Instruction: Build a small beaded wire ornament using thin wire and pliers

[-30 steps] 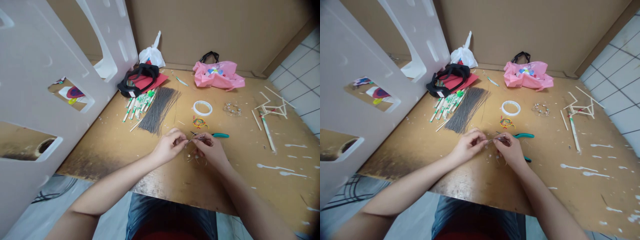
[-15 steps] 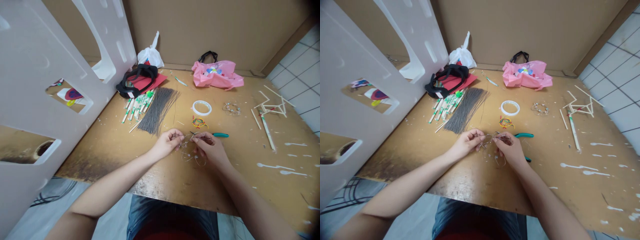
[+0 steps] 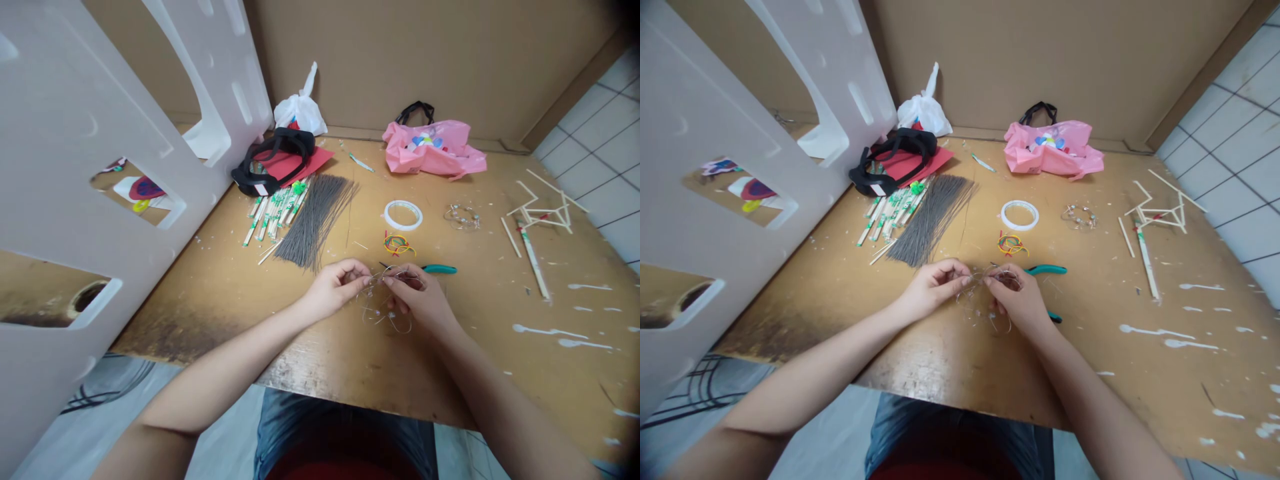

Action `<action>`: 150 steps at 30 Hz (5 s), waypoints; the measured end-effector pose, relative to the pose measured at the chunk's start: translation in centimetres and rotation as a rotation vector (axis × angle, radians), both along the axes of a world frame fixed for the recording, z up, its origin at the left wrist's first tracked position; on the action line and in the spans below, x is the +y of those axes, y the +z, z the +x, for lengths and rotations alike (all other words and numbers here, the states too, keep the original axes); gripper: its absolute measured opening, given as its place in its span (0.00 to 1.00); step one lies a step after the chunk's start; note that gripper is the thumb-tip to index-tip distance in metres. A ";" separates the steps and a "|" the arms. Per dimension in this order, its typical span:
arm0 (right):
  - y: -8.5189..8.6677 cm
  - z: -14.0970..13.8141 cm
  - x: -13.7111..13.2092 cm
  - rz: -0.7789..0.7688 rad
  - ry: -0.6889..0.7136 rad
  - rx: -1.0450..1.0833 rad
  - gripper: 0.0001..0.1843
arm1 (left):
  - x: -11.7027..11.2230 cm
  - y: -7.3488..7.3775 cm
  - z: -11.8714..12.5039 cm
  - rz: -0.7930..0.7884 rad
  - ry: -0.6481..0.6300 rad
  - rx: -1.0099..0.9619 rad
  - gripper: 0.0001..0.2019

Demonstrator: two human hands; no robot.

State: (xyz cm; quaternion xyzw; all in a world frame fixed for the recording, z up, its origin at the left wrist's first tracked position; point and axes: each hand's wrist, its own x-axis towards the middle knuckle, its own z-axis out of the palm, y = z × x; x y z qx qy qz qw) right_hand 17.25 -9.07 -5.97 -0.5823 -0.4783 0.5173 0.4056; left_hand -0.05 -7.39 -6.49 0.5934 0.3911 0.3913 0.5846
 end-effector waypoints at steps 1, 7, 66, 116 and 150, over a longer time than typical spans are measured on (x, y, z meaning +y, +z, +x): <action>0.1 0.0 0.0 -0.003 0.003 -0.007 0.13 | 0.0 0.0 0.0 0.016 -0.001 0.012 0.12; 0.5 -0.2 -0.3 0.020 0.048 -0.032 0.13 | 0.1 -0.2 -0.3 0.053 -0.044 0.119 0.10; -0.4 0.9 0.7 0.010 0.039 -0.009 0.14 | 1.0 -0.7 0.0 -0.378 0.008 -0.259 0.18; 0.6 9.0 -0.2 0.332 0.531 -1.577 0.22 | 0.8 -0.8 0.1 -0.053 0.016 -0.081 0.18; 7.3 6.5 -2.3 -0.633 0.588 -0.053 0.24 | 0.0 -2.3 0.4 0.379 0.083 0.231 0.06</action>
